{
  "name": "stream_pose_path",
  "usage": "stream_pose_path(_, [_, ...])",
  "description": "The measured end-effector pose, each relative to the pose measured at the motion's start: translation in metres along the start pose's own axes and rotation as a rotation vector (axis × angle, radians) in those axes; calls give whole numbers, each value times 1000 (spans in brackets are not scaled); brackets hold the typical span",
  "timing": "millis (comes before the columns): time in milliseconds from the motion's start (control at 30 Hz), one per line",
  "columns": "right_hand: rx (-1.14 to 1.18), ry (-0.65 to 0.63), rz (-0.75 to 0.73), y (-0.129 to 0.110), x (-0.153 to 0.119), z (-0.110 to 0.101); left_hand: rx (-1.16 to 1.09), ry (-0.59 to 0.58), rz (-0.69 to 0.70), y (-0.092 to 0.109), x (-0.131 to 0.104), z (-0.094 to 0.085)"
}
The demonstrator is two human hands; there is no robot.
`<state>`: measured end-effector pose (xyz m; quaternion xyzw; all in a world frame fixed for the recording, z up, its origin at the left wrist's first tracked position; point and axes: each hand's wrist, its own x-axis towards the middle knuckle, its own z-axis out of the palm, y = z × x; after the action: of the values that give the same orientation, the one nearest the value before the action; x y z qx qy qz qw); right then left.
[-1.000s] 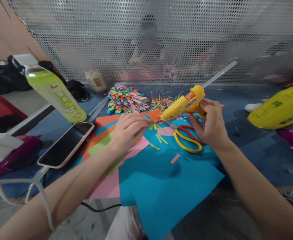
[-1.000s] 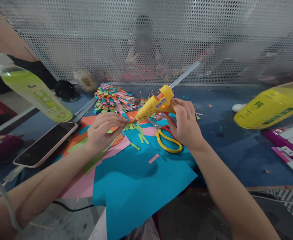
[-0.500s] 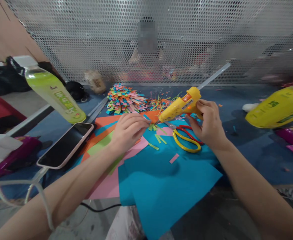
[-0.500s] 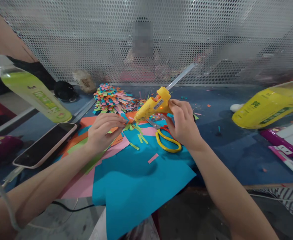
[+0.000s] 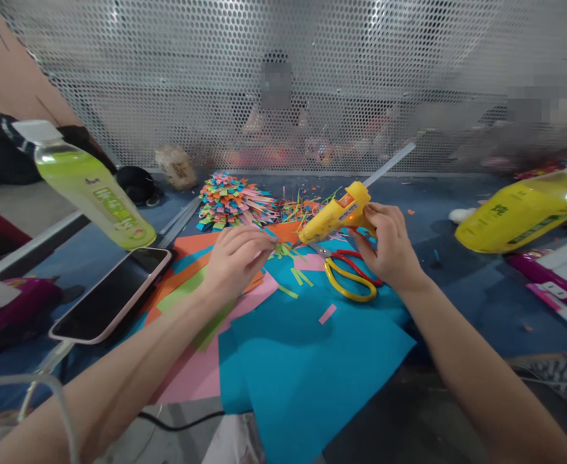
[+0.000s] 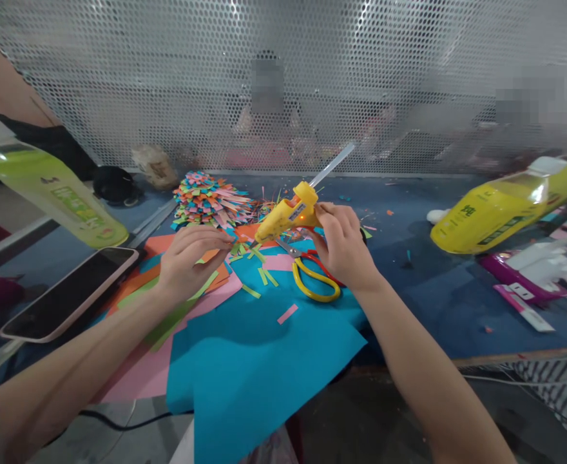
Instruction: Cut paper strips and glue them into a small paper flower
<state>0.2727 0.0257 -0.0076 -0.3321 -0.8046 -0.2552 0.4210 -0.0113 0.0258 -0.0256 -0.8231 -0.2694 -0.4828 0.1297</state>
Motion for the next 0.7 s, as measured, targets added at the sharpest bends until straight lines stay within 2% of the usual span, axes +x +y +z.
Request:
stream_pose_path(100, [-17,-48,67,7,-1,3,6,6,-50,-2,0,1])
stream_pose_path(167, [-50,-123,197,15,-3,6,16,4,-94,-2,0,2])
stream_pose_path(333, [-286,-450,803,34,-13,22,6,-30,-133,0,1,2])
stream_pose_path(400, [-367,-548,918,34,-16,29,-2,-67,-159,4,1,3])
stream_pose_path(467, [-407,-608,942,31,-18,34,-25,-108,-272,8,0,5])
stream_pose_path(533, [-436,-602,938,26,-17,33,-137,-123,-489,14,-1,9])
stream_pose_path(567, [-431,-558,891,22,-15,31,-248,-113,-617,17,-1,11])
stream_pose_path(633, [-339,-356,673,13,-10,23,-541,-102,-836,22,-1,16])
stream_pose_path(700, [-143,-116,383,-1,-3,13,-767,-117,-964,26,0,19])
